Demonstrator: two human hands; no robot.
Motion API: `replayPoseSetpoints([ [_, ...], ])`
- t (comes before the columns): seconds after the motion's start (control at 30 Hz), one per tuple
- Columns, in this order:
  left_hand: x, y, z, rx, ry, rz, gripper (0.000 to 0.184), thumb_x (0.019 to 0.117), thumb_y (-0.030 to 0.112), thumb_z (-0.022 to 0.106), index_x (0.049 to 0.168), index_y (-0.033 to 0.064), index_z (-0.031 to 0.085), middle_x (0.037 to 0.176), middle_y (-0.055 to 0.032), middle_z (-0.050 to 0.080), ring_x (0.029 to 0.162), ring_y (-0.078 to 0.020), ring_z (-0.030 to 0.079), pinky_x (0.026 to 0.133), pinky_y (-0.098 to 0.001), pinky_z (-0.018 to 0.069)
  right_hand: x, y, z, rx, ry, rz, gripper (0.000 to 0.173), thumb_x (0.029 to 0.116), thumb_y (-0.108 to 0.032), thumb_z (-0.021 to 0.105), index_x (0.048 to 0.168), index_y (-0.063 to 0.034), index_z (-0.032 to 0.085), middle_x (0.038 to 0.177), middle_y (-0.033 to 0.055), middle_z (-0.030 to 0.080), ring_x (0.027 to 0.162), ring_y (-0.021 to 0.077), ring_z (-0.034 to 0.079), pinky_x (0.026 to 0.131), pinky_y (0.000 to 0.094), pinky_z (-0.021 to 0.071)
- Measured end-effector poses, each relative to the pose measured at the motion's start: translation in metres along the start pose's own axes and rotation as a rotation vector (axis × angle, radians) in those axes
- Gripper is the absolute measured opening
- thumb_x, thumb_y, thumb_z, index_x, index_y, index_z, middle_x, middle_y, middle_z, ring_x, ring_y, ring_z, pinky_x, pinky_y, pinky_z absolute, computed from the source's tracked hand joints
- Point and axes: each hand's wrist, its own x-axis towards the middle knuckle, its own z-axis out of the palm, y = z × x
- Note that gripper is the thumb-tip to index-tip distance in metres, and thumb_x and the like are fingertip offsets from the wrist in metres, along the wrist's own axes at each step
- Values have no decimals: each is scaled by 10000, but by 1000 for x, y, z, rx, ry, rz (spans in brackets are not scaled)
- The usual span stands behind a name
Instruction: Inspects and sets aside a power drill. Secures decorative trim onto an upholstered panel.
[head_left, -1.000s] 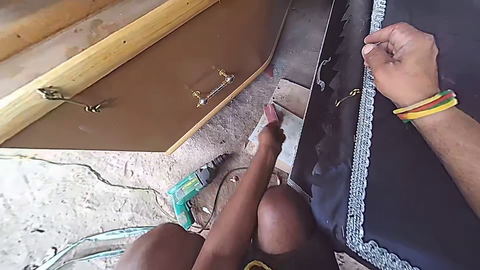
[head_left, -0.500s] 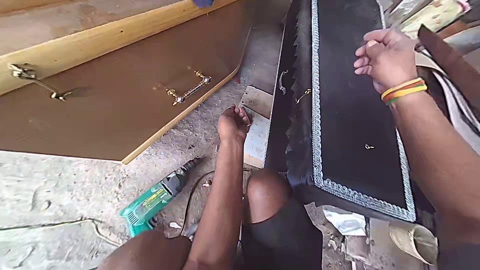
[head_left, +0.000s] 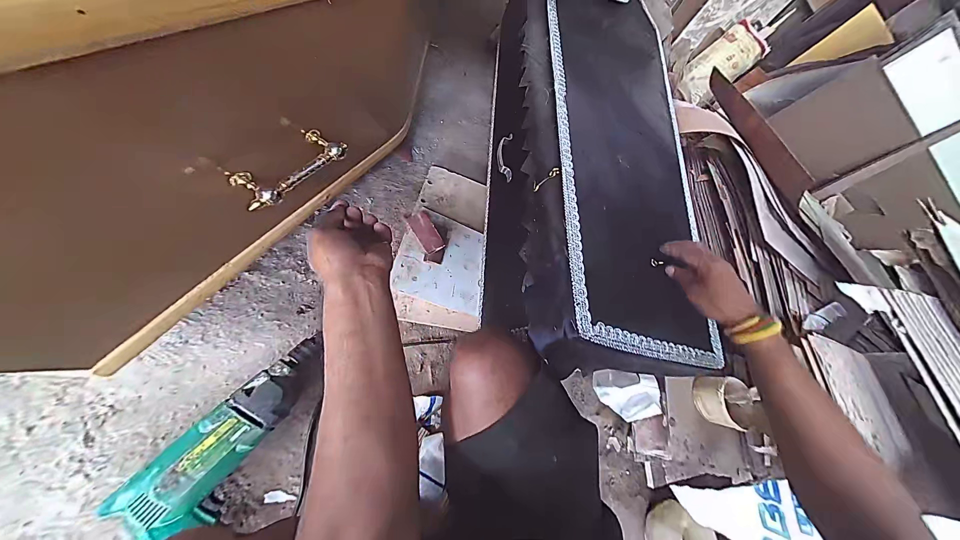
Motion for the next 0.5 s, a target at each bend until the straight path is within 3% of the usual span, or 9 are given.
replayPoseSetpoints([
  [0.07, 3, -7, -1, 11, 4, -1, 121, 1053, 182, 421, 962, 171, 500, 721, 25, 527, 553, -87, 523, 524, -252, 491, -16, 7, 23, -8, 172, -52, 299, 998, -84, 582, 1260, -19, 712, 1324, 203, 662, 1268, 350, 614, 1092, 528, 478],
  [0.17, -2, -20, -3, 26, -4, -28, 122, 1057, 200, 451, 963, 157, 516, 738, 20, 543, 567, -96, 531, 554, -276, 508, -18, 8, 46, 29, 444, -98, 177, 969, -80, 625, 1031, -4, 773, 1098, 180, 735, 1075, 295, 693, 983, 443, 543],
  [0.23, -7, -28, -3, 41, -17, -38, 131, 1055, 200, 457, 958, 151, 531, 746, 22, 545, 577, -97, 529, 563, -276, 500, -12, 6, 44, 39, 418, -72, 157, 968, -85, 631, 992, 14, 750, 1057, 189, 714, 1035, 290, 678, 956, 438, 538],
  [0.37, -14, -38, 1, 72, -31, -42, 121, 1053, 216, 482, 1041, 138, 573, 763, 37, 581, 574, -71, 550, 541, -246, 506, 2, -3, 38, -97, 280, -21, 231, 1011, -108, 532, 1037, 71, 675, 1116, 292, 644, 1096, 454, 616, 979, 575, 483],
  [0.5, -23, -44, 10, 122, -27, -67, 166, 1036, 213, 569, 1145, 93, 601, 834, -27, 639, 598, -115, 597, 530, -275, 533, 15, -16, 24, -217, 190, -59, 229, 1021, -99, 515, 1054, 61, 675, 1116, 287, 645, 1067, 457, 643, 922, 595, 522],
])
